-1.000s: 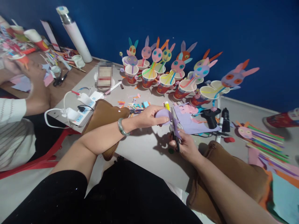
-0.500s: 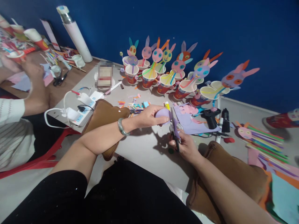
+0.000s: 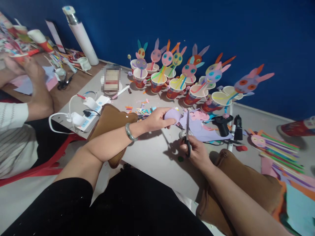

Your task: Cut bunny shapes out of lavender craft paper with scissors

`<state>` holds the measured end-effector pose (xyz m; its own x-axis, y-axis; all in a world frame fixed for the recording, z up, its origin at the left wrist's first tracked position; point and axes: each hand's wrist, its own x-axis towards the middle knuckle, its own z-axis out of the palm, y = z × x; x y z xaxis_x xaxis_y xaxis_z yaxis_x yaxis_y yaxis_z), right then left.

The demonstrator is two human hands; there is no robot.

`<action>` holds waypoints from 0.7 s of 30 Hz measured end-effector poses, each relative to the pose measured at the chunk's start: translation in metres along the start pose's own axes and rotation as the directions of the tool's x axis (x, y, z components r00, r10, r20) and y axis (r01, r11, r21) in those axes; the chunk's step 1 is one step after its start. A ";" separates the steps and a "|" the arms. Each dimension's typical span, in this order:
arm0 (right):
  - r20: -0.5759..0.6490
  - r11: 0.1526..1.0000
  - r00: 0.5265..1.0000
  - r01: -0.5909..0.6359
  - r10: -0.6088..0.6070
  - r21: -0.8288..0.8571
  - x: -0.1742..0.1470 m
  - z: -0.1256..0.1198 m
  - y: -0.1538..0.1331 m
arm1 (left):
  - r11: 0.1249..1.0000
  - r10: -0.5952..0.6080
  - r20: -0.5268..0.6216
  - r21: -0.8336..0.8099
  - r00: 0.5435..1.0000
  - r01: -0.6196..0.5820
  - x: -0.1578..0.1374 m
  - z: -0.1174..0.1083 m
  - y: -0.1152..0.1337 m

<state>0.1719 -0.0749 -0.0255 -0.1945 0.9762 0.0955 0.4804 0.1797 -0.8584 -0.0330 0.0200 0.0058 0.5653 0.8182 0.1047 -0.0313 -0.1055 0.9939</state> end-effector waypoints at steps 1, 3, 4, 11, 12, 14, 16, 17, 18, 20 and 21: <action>-0.016 1.000 1.000 -0.008 0.008 0.007 0.000 0.000 0.001 | 1.000 -0.013 -0.009 0.003 1.000 0.013 0.001 -0.001 -0.001; -0.047 1.000 0.999 -0.019 0.020 0.011 0.001 0.000 0.004 | 0.999 -0.036 -0.022 0.014 0.999 0.036 0.002 -0.002 -0.002; -0.063 1.000 0.998 -0.022 0.022 0.008 0.002 0.000 0.005 | 0.999 -0.041 -0.028 0.021 0.999 0.042 0.003 -0.002 -0.003; -0.142 0.999 0.989 -0.051 0.050 -0.002 0.006 0.001 0.006 | 0.991 -0.050 -0.129 0.113 0.990 0.065 0.008 -0.004 -0.005; -0.144 0.999 0.988 -0.049 0.049 0.004 0.006 0.001 0.005 | 0.990 -0.041 -0.139 0.126 0.989 0.059 0.009 -0.005 -0.004; -0.137 0.999 0.989 -0.043 0.046 0.022 0.006 0.002 0.003 | 0.986 -0.030 -0.152 0.156 0.988 0.054 0.011 -0.009 0.002; -0.134 0.999 0.990 -0.033 0.038 0.042 0.005 0.003 0.002 | 0.977 -0.031 -0.155 0.203 0.987 0.062 0.014 -0.014 0.009; -0.136 0.999 0.990 -0.026 0.032 0.048 0.005 0.004 0.002 | 0.970 -0.039 -0.140 0.233 0.989 0.071 0.015 -0.017 0.013; -0.147 0.999 0.989 -0.016 0.022 0.047 0.005 0.004 0.003 | 0.960 -0.054 -0.108 0.267 0.993 0.081 0.015 -0.021 0.016; -0.169 0.999 0.986 -0.005 0.012 0.039 0.005 0.006 0.004 | 0.928 -0.110 -0.025 0.355 0.994 0.111 0.015 -0.029 0.019; -0.173 0.999 0.985 -0.005 0.011 0.036 0.006 0.006 0.005 | 0.899 -0.156 0.049 0.421 0.987 0.121 0.014 -0.032 0.020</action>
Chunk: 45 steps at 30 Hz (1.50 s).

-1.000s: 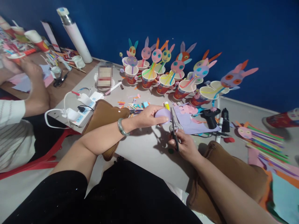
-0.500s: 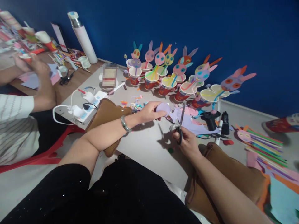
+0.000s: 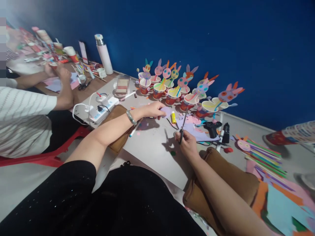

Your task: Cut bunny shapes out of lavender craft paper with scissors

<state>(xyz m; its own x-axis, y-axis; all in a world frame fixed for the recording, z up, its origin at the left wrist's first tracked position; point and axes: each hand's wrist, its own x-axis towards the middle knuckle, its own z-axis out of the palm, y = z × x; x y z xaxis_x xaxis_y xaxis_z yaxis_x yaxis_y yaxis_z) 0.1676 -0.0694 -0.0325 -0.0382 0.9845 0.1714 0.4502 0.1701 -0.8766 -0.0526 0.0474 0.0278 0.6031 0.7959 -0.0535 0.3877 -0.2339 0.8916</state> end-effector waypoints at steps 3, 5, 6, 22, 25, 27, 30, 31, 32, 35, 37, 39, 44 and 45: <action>-0.009 1.000 1.000 -0.001 0.001 0.012 0.000 0.003 0.002 | 0.947 -0.156 0.230 0.313 0.961 0.078 -0.007 -0.006 -0.008; -0.015 0.999 1.000 0.003 -0.003 0.041 -0.001 0.005 0.003 | 0.912 -0.216 0.259 0.397 0.941 0.100 -0.014 -0.007 -0.013; -0.023 0.998 1.000 0.009 -0.007 0.061 -0.001 0.006 0.003 | 0.894 -0.240 0.262 0.436 0.935 0.107 -0.018 -0.008 -0.014; -0.574 0.899 0.816 0.197 0.071 0.391 0.017 -0.011 0.005 | 0.686 0.102 0.044 0.721 0.994 -0.102 0.018 0.070 0.014; -0.563 0.898 0.822 0.184 0.083 0.401 0.016 -0.012 0.006 | 0.682 0.134 0.053 0.720 0.990 -0.131 0.036 0.083 0.017; -0.554 0.896 0.827 0.172 0.095 0.410 0.015 -0.012 0.005 | 0.674 0.091 0.051 0.732 0.995 -0.099 0.047 0.087 0.018; -0.545 0.893 0.831 0.159 0.110 0.422 0.014 -0.011 0.004 | 0.680 0.038 0.030 0.732 0.999 -0.048 0.063 0.088 0.014; -0.540 0.893 0.834 0.154 0.112 0.424 0.014 -0.012 0.004 | 0.686 0.037 0.018 0.727 0.999 -0.038 0.068 0.085 0.012; -0.533 0.894 0.838 0.149 0.113 0.423 0.014 -0.012 0.004 | 0.692 0.040 0.003 0.721 0.999 -0.030 0.073 0.082 0.009; -0.516 0.895 0.849 0.135 0.117 0.424 0.014 -0.012 0.003 | 0.708 0.048 -0.062 0.706 0.997 0.010 0.082 0.065 0.002; -0.500 0.891 0.857 0.124 0.125 0.437 0.014 -0.012 0.003 | 0.708 0.020 -0.112 0.703 0.993 0.065 0.084 0.054 -0.002; -0.484 0.880 0.864 0.114 0.141 0.461 0.014 -0.010 0.004 | 0.698 -0.010 -0.159 0.706 0.987 0.121 0.083 0.047 -0.006; -0.462 0.863 0.872 0.102 0.162 0.495 0.013 -0.007 0.006 | 0.676 -0.017 -0.191 0.721 0.982 0.151 0.087 0.052 -0.012; -0.456 0.862 0.874 0.097 0.165 0.497 0.013 -0.007 0.005 | 0.671 -0.015 -0.193 0.725 0.981 0.153 0.091 0.055 -0.014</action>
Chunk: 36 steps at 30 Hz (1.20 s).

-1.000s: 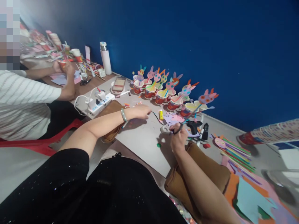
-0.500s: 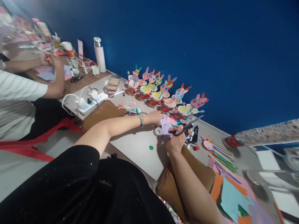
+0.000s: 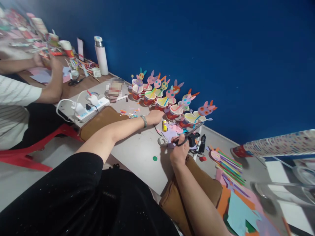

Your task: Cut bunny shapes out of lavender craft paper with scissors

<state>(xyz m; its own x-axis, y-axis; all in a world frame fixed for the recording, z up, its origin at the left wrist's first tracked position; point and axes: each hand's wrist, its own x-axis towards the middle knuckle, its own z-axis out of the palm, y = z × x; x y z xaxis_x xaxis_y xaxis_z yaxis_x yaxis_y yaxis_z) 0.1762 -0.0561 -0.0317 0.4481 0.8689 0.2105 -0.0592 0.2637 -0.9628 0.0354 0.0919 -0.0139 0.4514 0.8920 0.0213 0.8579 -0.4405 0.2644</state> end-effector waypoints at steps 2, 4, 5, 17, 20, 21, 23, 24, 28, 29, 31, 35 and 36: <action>0.008 1.000 1.000 -0.018 0.018 -0.003 -0.001 0.000 -0.001 | 1.000 -0.006 -0.007 0.014 1.000 0.006 0.008 0.006 0.004; 0.014 0.999 0.999 -0.036 0.036 -0.008 -0.002 0.000 -0.003 | 0.999 -0.014 -0.010 0.030 1.000 0.015 0.018 0.011 0.008; 0.014 0.999 0.999 -0.045 0.045 -0.010 -0.002 0.000 -0.004 | 0.999 -0.017 -0.008 0.039 1.000 0.017 0.023 0.014 0.009; 0.041 0.994 0.994 -0.105 0.105 -0.005 -0.005 -0.001 -0.002 | 0.992 -0.053 0.088 0.122 0.995 0.042 0.047 0.018 0.010; 0.048 0.993 0.992 -0.116 0.116 -0.005 -0.005 0.000 -0.002 | 0.992 -0.031 0.108 0.123 0.994 0.017 0.044 0.013 0.007; 0.047 0.993 0.992 -0.117 0.117 -0.003 -0.005 0.000 -0.002 | 0.993 -0.016 0.114 0.121 0.993 0.002 0.041 0.012 0.006; 0.049 0.993 0.992 -0.117 0.117 0.002 -0.005 0.000 -0.001 | 0.993 0.018 0.125 0.113 0.992 -0.032 0.034 0.008 0.002; 0.052 0.993 0.992 -0.115 0.114 0.003 -0.005 0.000 0.000 | 0.993 0.036 0.130 0.111 0.991 -0.050 0.029 0.005 0.000; 0.067 0.995 0.993 -0.101 0.101 0.001 -0.005 -0.001 0.003 | 0.989 0.098 0.151 0.097 0.984 -0.114 0.005 -0.007 -0.008; 0.069 0.995 0.992 -0.102 0.101 0.002 -0.005 0.000 0.004 | 0.988 0.103 0.155 0.096 0.982 -0.119 0.000 -0.010 -0.010; 0.073 0.994 0.991 -0.109 0.109 -0.002 -0.006 0.000 0.004 | 0.988 0.106 0.155 0.092 0.982 -0.121 -0.008 -0.015 -0.011; 0.071 0.993 0.990 -0.116 0.118 -0.026 -0.006 0.001 0.002 | 0.993 0.073 0.117 0.084 0.990 -0.083 -0.010 -0.016 -0.009; 0.068 0.994 0.991 -0.110 0.112 -0.025 -0.006 0.001 0.001 | 0.995 0.055 0.108 0.082 0.993 -0.064 -0.009 -0.014 -0.007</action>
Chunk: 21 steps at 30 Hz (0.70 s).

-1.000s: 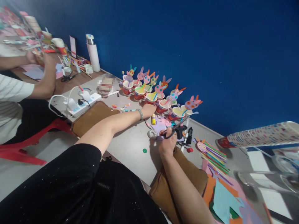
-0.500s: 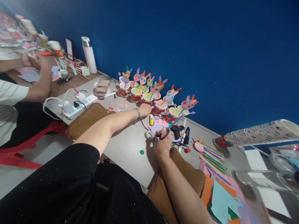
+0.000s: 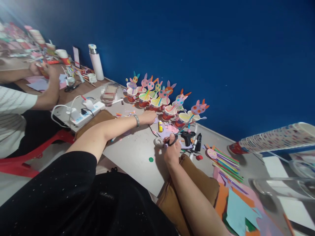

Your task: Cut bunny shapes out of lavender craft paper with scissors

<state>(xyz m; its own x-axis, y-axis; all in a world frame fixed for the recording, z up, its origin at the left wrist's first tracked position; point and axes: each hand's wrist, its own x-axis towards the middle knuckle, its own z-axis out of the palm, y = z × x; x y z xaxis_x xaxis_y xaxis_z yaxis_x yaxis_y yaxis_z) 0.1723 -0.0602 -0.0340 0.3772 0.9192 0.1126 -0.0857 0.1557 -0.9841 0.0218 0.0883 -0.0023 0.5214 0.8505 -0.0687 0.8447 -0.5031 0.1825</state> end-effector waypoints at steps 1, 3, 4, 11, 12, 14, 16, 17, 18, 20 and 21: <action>-0.004 1.000 1.000 0.008 -0.008 0.002 0.000 0.000 -0.001 | 1.000 -0.022 -0.004 -0.006 1.000 0.022 0.002 0.002 0.002; -0.005 1.000 1.000 0.025 -0.025 0.003 0.001 -0.001 -0.001 | 0.997 -0.069 -0.002 -0.025 0.998 0.069 0.005 0.004 0.005; -0.004 1.000 1.000 0.031 -0.031 0.000 0.001 -0.001 -0.001 | 0.995 -0.091 0.002 -0.038 0.996 0.091 0.007 0.005 0.006; 0.012 0.998 0.999 0.042 -0.041 -0.042 0.002 -0.002 0.001 | 0.971 -0.169 0.079 -0.160 0.982 0.180 0.012 0.000 -0.014; 0.014 0.999 0.999 0.034 -0.034 -0.039 0.002 -0.001 0.002 | 0.968 -0.163 0.090 -0.180 0.983 0.177 0.011 0.001 -0.017; 0.023 0.999 0.999 0.024 -0.024 -0.037 0.001 -0.001 0.001 | 0.961 -0.151 0.098 -0.218 0.984 0.169 0.009 0.002 -0.021; 0.028 0.999 0.999 0.027 -0.026 -0.038 0.001 0.000 0.001 | 0.954 -0.146 0.088 -0.250 0.985 0.164 0.007 0.004 -0.023; 0.029 0.999 0.999 0.032 -0.031 -0.039 0.001 0.000 0.000 | 0.951 -0.144 0.078 -0.265 0.987 0.159 0.005 0.004 -0.023; 0.028 0.998 0.999 0.038 -0.037 -0.040 0.000 0.000 0.000 | 0.948 -0.140 0.065 -0.280 0.988 0.153 0.004 0.004 -0.023; 0.028 0.997 0.998 0.051 -0.049 -0.050 0.001 -0.001 0.000 | 0.939 -0.129 0.040 -0.316 0.991 0.135 0.000 0.000 -0.026; 0.028 0.997 0.998 0.054 -0.053 -0.057 0.001 -0.001 -0.001 | 0.933 -0.121 0.031 -0.336 0.992 0.125 -0.002 -0.003 -0.028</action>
<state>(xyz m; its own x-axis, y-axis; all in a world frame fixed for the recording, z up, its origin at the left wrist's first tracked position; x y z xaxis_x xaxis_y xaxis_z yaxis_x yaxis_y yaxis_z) 0.1736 -0.0602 -0.0334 0.3554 0.9195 0.1682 -0.0125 0.1846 -0.9827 -0.0031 0.1006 -0.0045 0.4187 0.9000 -0.1209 0.8129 -0.3121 0.4917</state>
